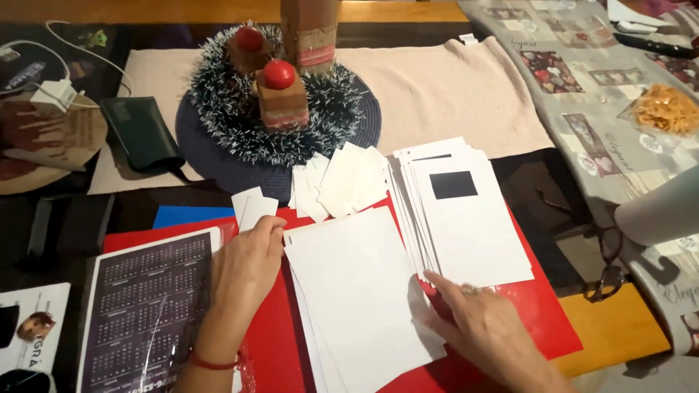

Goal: Peeling small black stickers from a sheet and applying them to white cards

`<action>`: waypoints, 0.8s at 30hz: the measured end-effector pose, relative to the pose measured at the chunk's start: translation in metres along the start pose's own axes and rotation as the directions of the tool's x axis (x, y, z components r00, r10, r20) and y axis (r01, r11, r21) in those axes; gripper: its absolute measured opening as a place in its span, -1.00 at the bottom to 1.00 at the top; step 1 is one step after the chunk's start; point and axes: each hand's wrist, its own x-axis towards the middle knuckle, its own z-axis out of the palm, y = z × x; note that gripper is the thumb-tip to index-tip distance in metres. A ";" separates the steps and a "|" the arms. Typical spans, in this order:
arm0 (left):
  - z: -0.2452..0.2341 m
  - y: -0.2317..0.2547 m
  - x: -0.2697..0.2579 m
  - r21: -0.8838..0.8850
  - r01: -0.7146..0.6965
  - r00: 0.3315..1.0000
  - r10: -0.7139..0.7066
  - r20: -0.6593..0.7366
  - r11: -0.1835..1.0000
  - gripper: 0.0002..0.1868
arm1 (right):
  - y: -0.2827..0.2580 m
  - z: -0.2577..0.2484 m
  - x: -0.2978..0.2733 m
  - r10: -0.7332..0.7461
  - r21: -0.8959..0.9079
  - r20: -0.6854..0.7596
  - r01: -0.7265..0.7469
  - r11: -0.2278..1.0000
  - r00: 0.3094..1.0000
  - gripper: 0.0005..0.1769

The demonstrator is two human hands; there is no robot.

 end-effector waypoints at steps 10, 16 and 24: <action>0.001 -0.001 0.001 -0.369 -0.106 0.993 0.078 -0.092 0.923 -0.63 | -0.035 -0.022 -0.012 0.451 0.318 0.417 -0.591 0.742 0.790 -0.32; -0.001 0.001 0.000 -0.428 -0.108 0.994 0.091 -0.059 0.897 -0.64 | -0.058 -0.042 -0.006 0.577 0.199 0.441 -0.702 0.684 0.687 -0.38; 0.012 -0.007 0.005 -0.311 -0.215 0.966 0.156 -0.205 0.926 -0.63 | -0.040 0.000 -0.017 0.433 0.225 0.367 -0.530 0.817 0.823 -0.29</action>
